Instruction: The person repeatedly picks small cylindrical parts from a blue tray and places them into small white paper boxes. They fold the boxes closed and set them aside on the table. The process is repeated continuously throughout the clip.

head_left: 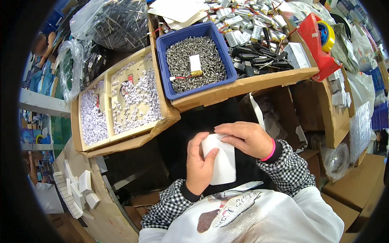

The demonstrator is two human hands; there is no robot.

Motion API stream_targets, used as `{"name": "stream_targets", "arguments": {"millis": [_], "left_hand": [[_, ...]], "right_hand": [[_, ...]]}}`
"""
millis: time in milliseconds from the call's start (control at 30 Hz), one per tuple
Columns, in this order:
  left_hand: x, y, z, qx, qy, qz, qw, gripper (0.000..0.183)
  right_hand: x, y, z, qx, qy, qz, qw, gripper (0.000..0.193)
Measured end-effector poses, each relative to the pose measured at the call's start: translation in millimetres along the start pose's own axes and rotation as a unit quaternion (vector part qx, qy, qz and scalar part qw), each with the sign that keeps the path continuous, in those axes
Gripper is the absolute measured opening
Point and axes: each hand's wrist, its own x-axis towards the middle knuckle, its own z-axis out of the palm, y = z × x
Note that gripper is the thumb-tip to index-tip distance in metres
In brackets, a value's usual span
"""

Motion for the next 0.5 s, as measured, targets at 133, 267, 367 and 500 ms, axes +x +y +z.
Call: {"name": "stream_targets", "arguments": {"millis": [133,267,367,500], "left_hand": [[-10,-8,3,-0.131,-0.012,-0.075,0.988,0.046],[-24,-16,-5,-0.15,-0.097,-0.097,0.979,0.046],[-29,-19,-8,-0.19,-0.136,-0.127,0.964,0.046],[-28,-20,-7,-0.212,-0.145,-0.1,0.961,0.046]], "right_hand": [[-8,4,1,0.044,-0.04,0.082,0.995,0.025],[-34,0,12,0.064,-0.047,0.108,0.991,0.033],[-49,-5,15,0.137,-0.022,0.194,0.971,0.033],[-49,-9,21,0.103,0.026,0.16,0.981,0.027]]}}
